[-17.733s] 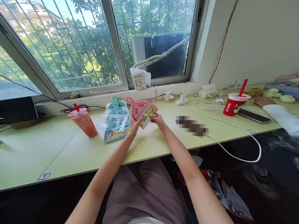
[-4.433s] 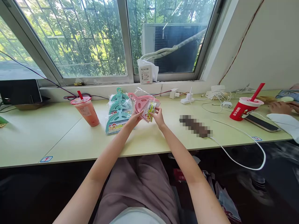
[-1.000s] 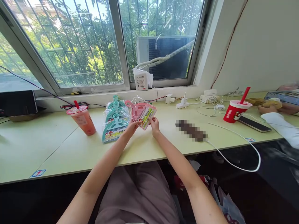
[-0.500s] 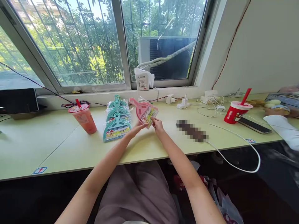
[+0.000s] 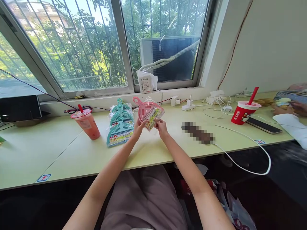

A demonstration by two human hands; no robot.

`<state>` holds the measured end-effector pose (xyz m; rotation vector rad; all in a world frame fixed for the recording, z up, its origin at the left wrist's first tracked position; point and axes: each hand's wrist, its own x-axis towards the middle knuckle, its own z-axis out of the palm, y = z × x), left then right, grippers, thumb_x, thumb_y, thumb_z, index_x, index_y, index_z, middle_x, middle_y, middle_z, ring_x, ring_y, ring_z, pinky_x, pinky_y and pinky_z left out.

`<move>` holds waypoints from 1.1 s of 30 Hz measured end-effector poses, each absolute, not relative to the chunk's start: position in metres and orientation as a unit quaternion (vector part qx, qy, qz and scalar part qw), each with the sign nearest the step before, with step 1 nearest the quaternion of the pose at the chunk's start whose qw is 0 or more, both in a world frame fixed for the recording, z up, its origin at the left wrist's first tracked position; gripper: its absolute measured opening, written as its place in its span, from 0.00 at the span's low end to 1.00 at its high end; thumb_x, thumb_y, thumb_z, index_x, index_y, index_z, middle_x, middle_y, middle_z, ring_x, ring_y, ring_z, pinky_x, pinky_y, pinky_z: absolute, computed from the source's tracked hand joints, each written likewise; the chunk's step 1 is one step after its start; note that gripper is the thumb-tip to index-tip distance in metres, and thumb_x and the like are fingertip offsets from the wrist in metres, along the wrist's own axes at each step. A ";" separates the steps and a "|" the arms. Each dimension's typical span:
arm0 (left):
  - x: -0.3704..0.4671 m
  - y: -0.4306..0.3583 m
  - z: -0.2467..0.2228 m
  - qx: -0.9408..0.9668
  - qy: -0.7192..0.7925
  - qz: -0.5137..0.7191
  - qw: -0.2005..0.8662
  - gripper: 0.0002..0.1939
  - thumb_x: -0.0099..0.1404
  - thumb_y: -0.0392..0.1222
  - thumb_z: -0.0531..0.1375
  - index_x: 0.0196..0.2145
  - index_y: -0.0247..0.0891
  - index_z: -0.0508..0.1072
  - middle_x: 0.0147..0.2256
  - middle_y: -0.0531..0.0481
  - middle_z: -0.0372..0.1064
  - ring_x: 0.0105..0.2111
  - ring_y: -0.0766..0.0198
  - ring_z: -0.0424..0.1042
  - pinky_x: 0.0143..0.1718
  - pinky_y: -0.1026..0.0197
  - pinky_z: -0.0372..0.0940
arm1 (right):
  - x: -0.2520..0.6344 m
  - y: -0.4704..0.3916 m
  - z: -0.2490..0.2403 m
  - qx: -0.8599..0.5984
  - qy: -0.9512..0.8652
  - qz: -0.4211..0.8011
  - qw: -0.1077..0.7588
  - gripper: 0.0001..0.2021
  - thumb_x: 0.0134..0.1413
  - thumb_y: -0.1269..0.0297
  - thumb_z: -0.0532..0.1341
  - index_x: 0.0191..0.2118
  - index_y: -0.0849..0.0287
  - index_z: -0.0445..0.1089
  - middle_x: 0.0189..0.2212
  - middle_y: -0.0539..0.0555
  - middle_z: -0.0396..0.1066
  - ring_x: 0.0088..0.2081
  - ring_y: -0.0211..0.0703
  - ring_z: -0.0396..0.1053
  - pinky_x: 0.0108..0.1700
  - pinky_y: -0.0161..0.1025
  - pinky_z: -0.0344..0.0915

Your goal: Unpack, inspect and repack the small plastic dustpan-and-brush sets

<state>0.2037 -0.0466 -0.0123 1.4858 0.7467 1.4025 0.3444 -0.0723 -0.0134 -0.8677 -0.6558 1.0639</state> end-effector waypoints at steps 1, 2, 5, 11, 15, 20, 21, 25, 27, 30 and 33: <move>0.203 -0.045 -0.015 0.598 0.321 0.573 0.459 0.22 0.57 0.50 0.66 0.46 0.39 0.68 0.41 0.48 0.74 0.42 0.57 0.73 0.41 0.59 0.68 | 0.344 -0.073 -0.013 -0.394 -0.295 0.487 0.721 0.05 0.42 0.69 0.66 0.24 0.59 0.68 0.14 0.44 0.60 0.17 0.30 0.56 0.19 0.31 0.53; 0.203 -0.043 -0.018 0.594 0.332 0.573 0.457 0.22 0.56 0.49 0.66 0.45 0.38 0.68 0.38 0.48 0.74 0.40 0.58 0.73 0.38 0.60 0.68 | 0.344 -0.073 -0.013 -0.396 -0.291 0.491 0.719 0.05 0.43 0.68 0.66 0.25 0.59 0.68 0.14 0.45 0.61 0.17 0.31 0.57 0.19 0.31 0.54; 0.205 -0.039 -0.027 0.603 0.339 0.562 0.454 0.20 0.55 0.48 0.66 0.42 0.38 0.66 0.35 0.49 0.72 0.36 0.60 0.72 0.35 0.60 0.67 | 0.345 -0.073 -0.014 -0.403 -0.277 0.497 0.717 0.06 0.45 0.66 0.66 0.26 0.59 0.68 0.15 0.45 0.63 0.16 0.31 0.58 0.19 0.31 0.55; 0.205 -0.039 -0.026 0.629 0.323 0.589 0.392 0.19 0.54 0.41 0.65 0.42 0.38 0.65 0.38 0.48 0.72 0.40 0.57 0.72 0.41 0.58 0.66 | 0.339 -0.072 -0.021 -0.413 -0.286 0.501 0.705 0.06 0.46 0.65 0.65 0.28 0.59 0.68 0.16 0.45 0.65 0.17 0.32 0.62 0.21 0.31 0.59; 0.202 -0.045 -0.019 0.621 0.365 0.600 0.349 0.16 0.54 0.38 0.64 0.41 0.38 0.66 0.35 0.49 0.72 0.38 0.57 0.72 0.40 0.58 0.66 | 0.335 -0.073 -0.022 -0.407 -0.313 0.521 0.682 0.09 0.42 0.65 0.67 0.30 0.57 0.67 0.19 0.45 0.69 0.18 0.32 0.64 0.22 0.31 0.61; 0.199 -0.048 -0.012 0.607 0.364 0.623 0.333 0.15 0.56 0.39 0.62 0.42 0.38 0.67 0.38 0.48 0.73 0.41 0.56 0.72 0.44 0.57 0.65 | 0.338 -0.073 -0.022 -0.395 -0.363 0.528 0.658 0.16 0.36 0.64 0.71 0.35 0.57 0.70 0.22 0.46 0.73 0.20 0.31 0.66 0.25 0.30 0.64; 0.199 -0.048 -0.012 0.604 0.359 0.626 0.337 0.16 0.56 0.39 0.62 0.43 0.38 0.67 0.39 0.47 0.73 0.42 0.56 0.72 0.45 0.56 0.65 | 0.338 -0.072 -0.022 -0.395 -0.368 0.526 0.657 0.17 0.36 0.64 0.71 0.35 0.57 0.70 0.23 0.46 0.73 0.20 0.31 0.67 0.25 0.30 0.64; 0.199 -0.046 -0.013 0.589 0.349 0.630 0.366 0.16 0.57 0.39 0.62 0.44 0.38 0.67 0.44 0.46 0.73 0.46 0.56 0.72 0.49 0.57 0.64 | 0.341 -0.071 -0.023 -0.405 -0.383 0.516 0.651 0.18 0.35 0.64 0.73 0.36 0.57 0.70 0.24 0.47 0.75 0.21 0.32 0.69 0.25 0.29 0.64; 0.201 -0.045 -0.016 0.583 0.345 0.631 0.377 0.17 0.57 0.39 0.62 0.45 0.39 0.67 0.44 0.46 0.72 0.46 0.56 0.72 0.49 0.56 0.64 | 0.341 -0.071 -0.022 -0.416 -0.379 0.513 0.648 0.17 0.36 0.64 0.73 0.35 0.58 0.70 0.24 0.47 0.74 0.21 0.32 0.70 0.24 0.29 0.63; 0.203 -0.044 -0.019 0.583 0.337 0.622 0.399 0.20 0.56 0.41 0.63 0.45 0.38 0.66 0.44 0.46 0.72 0.46 0.55 0.72 0.49 0.56 0.65 | 0.342 -0.071 -0.022 -0.427 -0.358 0.512 0.654 0.16 0.38 0.63 0.72 0.33 0.59 0.70 0.22 0.47 0.73 0.20 0.32 0.68 0.24 0.30 0.63; 0.205 -0.045 -0.020 0.595 0.306 0.608 0.427 0.24 0.55 0.44 0.65 0.48 0.38 0.65 0.46 0.44 0.71 0.48 0.55 0.71 0.49 0.56 0.65 | 0.342 -0.071 -0.023 -0.414 -0.344 0.508 0.672 0.16 0.37 0.61 0.73 0.32 0.59 0.70 0.22 0.47 0.72 0.19 0.31 0.67 0.25 0.30 0.63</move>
